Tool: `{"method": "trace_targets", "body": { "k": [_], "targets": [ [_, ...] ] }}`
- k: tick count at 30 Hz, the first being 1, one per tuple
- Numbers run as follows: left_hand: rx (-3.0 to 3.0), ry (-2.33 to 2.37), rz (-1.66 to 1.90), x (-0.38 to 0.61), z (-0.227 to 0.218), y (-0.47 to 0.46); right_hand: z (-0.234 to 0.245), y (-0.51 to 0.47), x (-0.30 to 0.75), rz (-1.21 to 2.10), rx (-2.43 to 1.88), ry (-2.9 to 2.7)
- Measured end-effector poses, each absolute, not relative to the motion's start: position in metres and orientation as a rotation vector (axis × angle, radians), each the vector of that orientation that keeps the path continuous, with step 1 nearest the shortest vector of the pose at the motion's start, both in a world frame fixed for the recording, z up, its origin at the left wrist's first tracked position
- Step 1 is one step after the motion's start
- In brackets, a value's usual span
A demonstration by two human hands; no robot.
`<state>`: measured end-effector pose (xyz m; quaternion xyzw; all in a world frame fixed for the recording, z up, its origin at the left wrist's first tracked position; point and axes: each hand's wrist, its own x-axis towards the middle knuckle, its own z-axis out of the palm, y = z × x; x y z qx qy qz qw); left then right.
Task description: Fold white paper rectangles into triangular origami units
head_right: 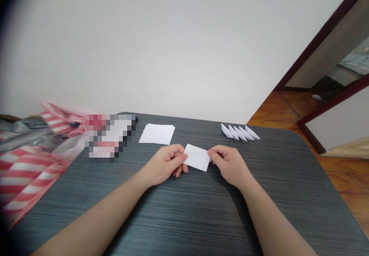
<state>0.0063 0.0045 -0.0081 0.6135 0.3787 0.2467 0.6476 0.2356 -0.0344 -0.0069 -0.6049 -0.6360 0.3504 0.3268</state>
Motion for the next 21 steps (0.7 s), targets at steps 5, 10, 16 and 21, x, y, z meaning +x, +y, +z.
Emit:
{"method": "trace_targets", "body": {
  "k": [5, 10, 16, 21],
  "targets": [
    [1.371, 0.808, 0.568, 0.005, -0.011, 0.005, -0.004, -0.036, 0.236, 0.918, -1.537, -1.710],
    [1.347, 0.737, 0.596, 0.003, -0.012, 0.005, -0.001, -0.037, 0.234, 0.978, -1.485, -1.741],
    [1.439, 0.779, 0.540, -0.001, -0.009, 0.002, 0.002, -0.038, 0.229, 0.985, -1.455, -1.748],
    [1.565, 0.782, 0.533, -0.001, -0.003, 0.002, 0.003, -0.039, 0.225, 0.993, -1.463, -1.758]
  ]
}}
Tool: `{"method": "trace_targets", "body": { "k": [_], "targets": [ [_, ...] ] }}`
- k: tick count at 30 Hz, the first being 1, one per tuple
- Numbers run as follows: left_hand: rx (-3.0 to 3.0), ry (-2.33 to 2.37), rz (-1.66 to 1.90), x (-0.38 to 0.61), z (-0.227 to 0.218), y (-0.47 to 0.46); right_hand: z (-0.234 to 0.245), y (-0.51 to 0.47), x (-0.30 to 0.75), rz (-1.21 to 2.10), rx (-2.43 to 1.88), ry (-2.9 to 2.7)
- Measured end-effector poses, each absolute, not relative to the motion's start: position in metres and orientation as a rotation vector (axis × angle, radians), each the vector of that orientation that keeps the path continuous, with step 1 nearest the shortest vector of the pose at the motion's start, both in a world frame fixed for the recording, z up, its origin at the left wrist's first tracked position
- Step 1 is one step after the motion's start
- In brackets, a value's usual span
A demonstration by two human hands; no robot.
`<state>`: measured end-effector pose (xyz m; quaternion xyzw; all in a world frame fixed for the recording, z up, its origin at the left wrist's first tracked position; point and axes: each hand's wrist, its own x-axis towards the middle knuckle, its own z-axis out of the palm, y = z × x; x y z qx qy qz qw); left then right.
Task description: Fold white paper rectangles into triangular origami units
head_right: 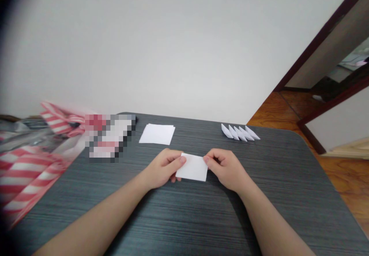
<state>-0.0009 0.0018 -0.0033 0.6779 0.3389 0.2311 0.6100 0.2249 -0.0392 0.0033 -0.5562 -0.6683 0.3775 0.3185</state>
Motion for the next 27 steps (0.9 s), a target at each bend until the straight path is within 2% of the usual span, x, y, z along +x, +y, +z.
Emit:
{"method": "trace_targets", "body": {
  "k": [10, 27],
  "targets": [
    [1.816, 0.801, 0.604, 0.004, 0.003, 0.005, 0.005, -0.041, 0.214, 0.947, -1.365, -1.906],
    [1.832, 0.923, 0.563, 0.003, -0.001, 0.005, 0.003, -0.040, 0.210, 0.926, -1.412, -1.820]
  ]
}}
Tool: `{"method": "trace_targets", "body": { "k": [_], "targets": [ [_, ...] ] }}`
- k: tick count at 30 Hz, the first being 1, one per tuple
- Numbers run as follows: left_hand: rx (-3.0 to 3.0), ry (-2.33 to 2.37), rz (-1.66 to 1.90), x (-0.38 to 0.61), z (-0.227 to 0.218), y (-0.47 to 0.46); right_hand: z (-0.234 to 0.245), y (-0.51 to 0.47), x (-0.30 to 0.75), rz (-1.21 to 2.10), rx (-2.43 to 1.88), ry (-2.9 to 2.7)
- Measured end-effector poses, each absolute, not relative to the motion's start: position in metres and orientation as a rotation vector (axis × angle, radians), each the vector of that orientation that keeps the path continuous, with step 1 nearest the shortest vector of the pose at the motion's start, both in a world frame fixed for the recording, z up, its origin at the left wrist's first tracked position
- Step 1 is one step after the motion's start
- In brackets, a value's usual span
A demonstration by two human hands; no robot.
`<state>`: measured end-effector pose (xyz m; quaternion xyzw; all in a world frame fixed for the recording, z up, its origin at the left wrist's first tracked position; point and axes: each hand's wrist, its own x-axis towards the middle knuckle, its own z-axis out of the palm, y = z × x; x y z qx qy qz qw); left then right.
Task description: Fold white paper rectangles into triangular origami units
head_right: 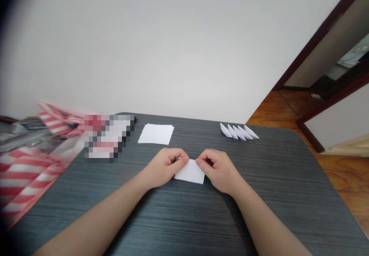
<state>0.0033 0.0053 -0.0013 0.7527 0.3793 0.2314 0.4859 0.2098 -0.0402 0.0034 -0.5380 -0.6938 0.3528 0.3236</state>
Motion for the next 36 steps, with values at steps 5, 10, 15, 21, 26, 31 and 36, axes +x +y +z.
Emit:
{"method": "trace_targets", "body": {
  "k": [5, 10, 15, 21, 26, 31, 36],
  "targets": [
    [1.791, 0.955, 0.588, 0.004, 0.000, 0.005, 0.003, -0.039, 0.213, 0.962, -1.434, -1.790],
    [1.644, 0.955, 0.569, 0.006, -0.001, 0.004, 0.002, -0.038, 0.215, 0.955, -1.453, -1.768],
    [1.593, 0.971, 0.592, 0.006, 0.000, 0.006, -0.001, -0.037, 0.219, 0.940, -1.481, -1.746],
    [1.560, 0.986, 0.630, 0.007, 0.002, 0.007, -0.001, -0.035, 0.223, 0.907, -1.511, -1.738],
    [1.563, 1.007, 0.639, 0.009, 0.000, 0.007, -0.001, -0.035, 0.224, 0.884, -1.531, -1.712],
    [1.559, 1.043, 0.665, 0.011, -0.004, 0.008, -0.003, -0.035, 0.225, 0.901, -1.518, -1.668],
    [1.561, 1.061, 0.681, 0.012, -0.003, 0.008, -0.001, -0.036, 0.225, 0.902, -1.511, -1.679]
  ]
}}
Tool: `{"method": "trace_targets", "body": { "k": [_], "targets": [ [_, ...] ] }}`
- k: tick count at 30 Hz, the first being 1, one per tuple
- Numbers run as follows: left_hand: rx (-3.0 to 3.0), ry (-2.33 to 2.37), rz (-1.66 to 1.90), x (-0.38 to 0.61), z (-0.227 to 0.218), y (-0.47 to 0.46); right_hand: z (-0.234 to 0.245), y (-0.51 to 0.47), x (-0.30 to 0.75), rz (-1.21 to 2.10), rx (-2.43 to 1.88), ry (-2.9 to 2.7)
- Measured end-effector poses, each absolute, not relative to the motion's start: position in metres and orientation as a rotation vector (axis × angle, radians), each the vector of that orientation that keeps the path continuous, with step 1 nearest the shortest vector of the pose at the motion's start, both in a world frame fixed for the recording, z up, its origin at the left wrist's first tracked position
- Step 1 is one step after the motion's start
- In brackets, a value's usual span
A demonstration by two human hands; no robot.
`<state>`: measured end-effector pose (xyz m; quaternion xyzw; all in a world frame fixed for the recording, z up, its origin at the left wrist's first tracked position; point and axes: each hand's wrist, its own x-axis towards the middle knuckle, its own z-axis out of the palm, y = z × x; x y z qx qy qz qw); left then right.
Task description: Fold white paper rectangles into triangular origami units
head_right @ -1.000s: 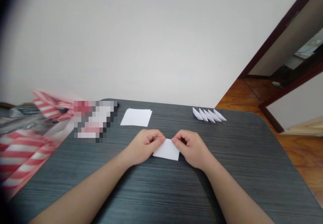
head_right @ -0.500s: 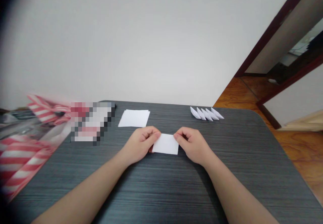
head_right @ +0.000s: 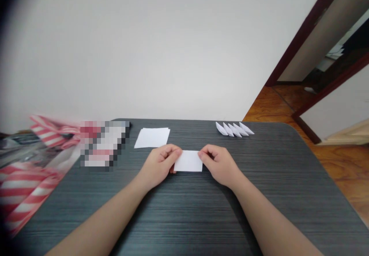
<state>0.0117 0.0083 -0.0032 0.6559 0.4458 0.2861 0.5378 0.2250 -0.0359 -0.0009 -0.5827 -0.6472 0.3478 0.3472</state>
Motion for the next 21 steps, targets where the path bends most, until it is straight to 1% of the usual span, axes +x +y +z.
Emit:
{"method": "trace_targets", "body": {
  "k": [4, 15, 21],
  "targets": [
    [1.514, 1.036, 0.682, 0.0123, -0.0025, 0.0082, 0.0008, -0.0363, 0.2250, 0.879, -1.509, -1.667],
    [1.617, 1.014, 0.690, 0.0098, -0.0046, 0.0072, 0.0019, -0.0366, 0.2255, 0.867, -1.486, -1.682],
    [1.681, 0.892, 0.666, 0.0091, -0.0050, 0.0063, 0.0008, -0.0370, 0.2238, 0.873, -1.430, -1.753]
  ]
}}
